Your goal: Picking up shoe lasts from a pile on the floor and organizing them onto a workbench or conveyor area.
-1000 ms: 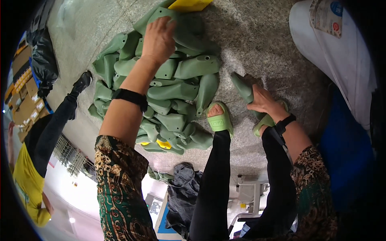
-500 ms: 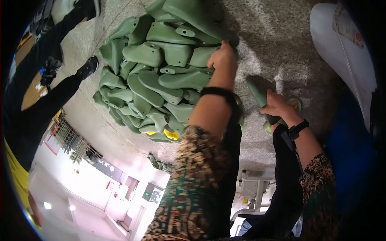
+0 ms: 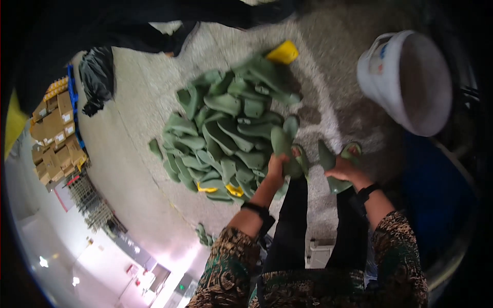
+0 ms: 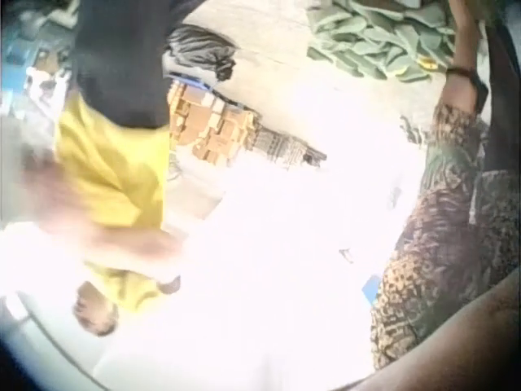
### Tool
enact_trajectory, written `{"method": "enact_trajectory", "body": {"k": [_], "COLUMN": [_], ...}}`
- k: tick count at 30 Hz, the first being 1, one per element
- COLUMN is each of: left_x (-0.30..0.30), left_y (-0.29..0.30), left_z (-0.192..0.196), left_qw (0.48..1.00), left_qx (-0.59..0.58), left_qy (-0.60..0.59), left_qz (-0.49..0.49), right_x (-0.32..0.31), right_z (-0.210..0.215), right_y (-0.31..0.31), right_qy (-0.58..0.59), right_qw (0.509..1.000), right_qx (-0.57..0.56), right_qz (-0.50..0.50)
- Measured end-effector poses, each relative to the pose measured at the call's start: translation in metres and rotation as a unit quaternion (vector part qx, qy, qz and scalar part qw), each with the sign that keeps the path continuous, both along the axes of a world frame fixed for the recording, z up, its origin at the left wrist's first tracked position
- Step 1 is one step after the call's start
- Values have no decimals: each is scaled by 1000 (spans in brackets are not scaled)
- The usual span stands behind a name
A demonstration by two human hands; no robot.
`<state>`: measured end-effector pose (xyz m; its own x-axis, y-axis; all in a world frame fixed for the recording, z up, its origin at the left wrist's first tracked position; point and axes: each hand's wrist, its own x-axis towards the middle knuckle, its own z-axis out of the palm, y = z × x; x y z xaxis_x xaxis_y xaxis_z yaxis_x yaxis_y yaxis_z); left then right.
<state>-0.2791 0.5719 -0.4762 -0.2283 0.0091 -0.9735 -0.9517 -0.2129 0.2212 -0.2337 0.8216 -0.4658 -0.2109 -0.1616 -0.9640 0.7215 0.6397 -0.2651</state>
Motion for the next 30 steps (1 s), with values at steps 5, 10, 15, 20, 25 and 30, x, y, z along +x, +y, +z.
{"method": "enact_trajectory", "body": {"k": [5, 10, 15, 20, 25, 30], "left_x": [19, 9, -18, -33, -20, 18], "left_y": [-16, -2, 28, 74, 171, 284], "left_z": [123, 263, 366, 442, 507, 568], "left_qw": [998, 987, 960, 888, 843, 757], "left_qx": [48, 103, 128, 233, 258, 308], "left_qy": [-29, 3, 67, 151, 194, 229], "left_qz": [-41, -121, -240, -366, -430, -529], "right_x": [-8, -6, 21, 90, 150, 208], "right_z": [106, 274, 434, 527, 565, 588], "right_y": [17, 43, 71, 106, 152, 198], "right_qy": [110, 207, 272, 341, 391, 433], "right_qw": [993, 977, 960, 910, 814, 686], "right_qx": [3, -38, -10, 15, 27, -3], "right_qz": [40, -35, -70, -236, -428, -584]}}
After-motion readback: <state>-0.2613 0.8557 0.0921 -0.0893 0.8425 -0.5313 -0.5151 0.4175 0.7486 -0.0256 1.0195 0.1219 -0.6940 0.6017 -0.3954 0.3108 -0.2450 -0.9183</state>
